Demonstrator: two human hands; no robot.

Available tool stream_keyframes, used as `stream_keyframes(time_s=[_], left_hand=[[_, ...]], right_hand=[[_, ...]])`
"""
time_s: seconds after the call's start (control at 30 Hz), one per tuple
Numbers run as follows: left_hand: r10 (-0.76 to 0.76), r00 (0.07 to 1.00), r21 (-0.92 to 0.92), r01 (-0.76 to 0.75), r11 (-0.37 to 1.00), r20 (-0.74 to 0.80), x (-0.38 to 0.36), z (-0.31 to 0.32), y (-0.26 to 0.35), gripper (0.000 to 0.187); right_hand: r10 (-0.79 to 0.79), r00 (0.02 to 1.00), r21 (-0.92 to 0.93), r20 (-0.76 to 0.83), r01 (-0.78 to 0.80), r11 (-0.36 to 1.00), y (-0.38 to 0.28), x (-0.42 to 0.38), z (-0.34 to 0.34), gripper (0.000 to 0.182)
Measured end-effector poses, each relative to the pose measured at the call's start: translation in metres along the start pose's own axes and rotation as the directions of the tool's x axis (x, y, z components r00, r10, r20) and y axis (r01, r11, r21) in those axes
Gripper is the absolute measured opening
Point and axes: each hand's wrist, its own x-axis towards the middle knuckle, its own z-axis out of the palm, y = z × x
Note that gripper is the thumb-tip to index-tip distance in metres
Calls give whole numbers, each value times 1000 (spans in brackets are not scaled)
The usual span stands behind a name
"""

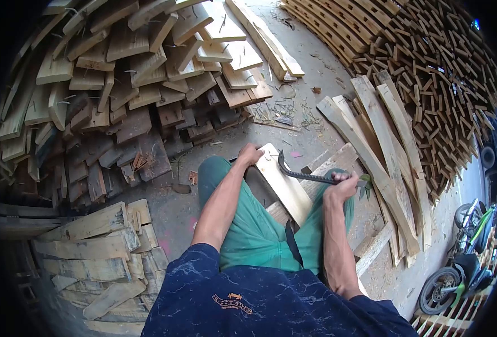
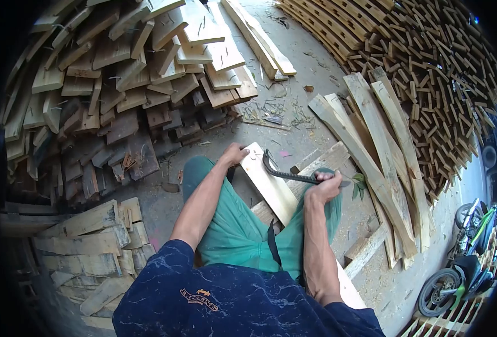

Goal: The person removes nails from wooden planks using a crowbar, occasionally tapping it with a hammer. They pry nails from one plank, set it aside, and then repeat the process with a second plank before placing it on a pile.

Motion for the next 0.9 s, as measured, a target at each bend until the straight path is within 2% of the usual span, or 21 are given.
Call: stream_keyframes(time_s=[0.03,0.07,0.13,0.17,0.23,0.27,0.33,0.37,0.43,0.47,0.53,0.6,0.67,0.73,0.83,0.9], left_hand=[[8,1000,-23,-7,1000,30,4,4,-3,41],[70,997,-6,-70,998,-29,1,6,-4,45],[196,975,140,-180,974,-108,-22,-6,21,52],[208,973,151,-192,970,-101,-24,-7,26,52],[357,928,177,-335,926,-110,-26,0,32,54],[375,922,183,-354,917,-98,-26,3,34,54],[364,931,225,-353,908,-7,-24,5,33,54],[335,942,239,-323,916,-11,-26,6,33,54],[334,943,218,-325,920,-2,-28,5,34,54],[331,944,198,-323,926,-9,-29,3,33,54],[348,937,224,-341,913,6,-25,3,31,55],[353,936,245,-342,907,1,-24,7,33,56],[357,934,256,-348,902,12,-21,9,34,57],[351,936,267,-348,899,36,-21,10,36,57],[341,938,299,-343,891,59,-18,6,43,60],[295,953,308,-302,903,68,-27,8,37,65]], right_hand=[[-33,999,-33,-24,32,999,-5,-1,14,22],[-64,998,-41,-24,63,997,-11,-7,29,21],[-76,997,37,-8,76,996,-10,2,32,21],[-81,997,50,-18,82,995,-10,3,30,21],[-185,970,-279,158,223,934,-5,8,22,23],[-205,957,-564,203,286,774,7,16,13,25],[-176,945,-627,275,315,713,6,1,5,27],[-187,947,-624,262,314,716,5,-1,8,27],[-302,899,-617,317,437,654,-8,-13,10,27],[-298,905,-620,302,424,660,-16,-17,10,27],[-308,898,-484,315,431,762,-38,-18,11,28],[-308,893,-445,329,434,783,-51,-7,11,28],[-213,727,-541,652,643,542,-61,14,14,28],[-48,534,-503,844,819,275,-54,26,20,27],[-128,573,-525,810,805,276,-57,27,15,26],[-123,604,-552,787,779,295,-65,22,3,27]])
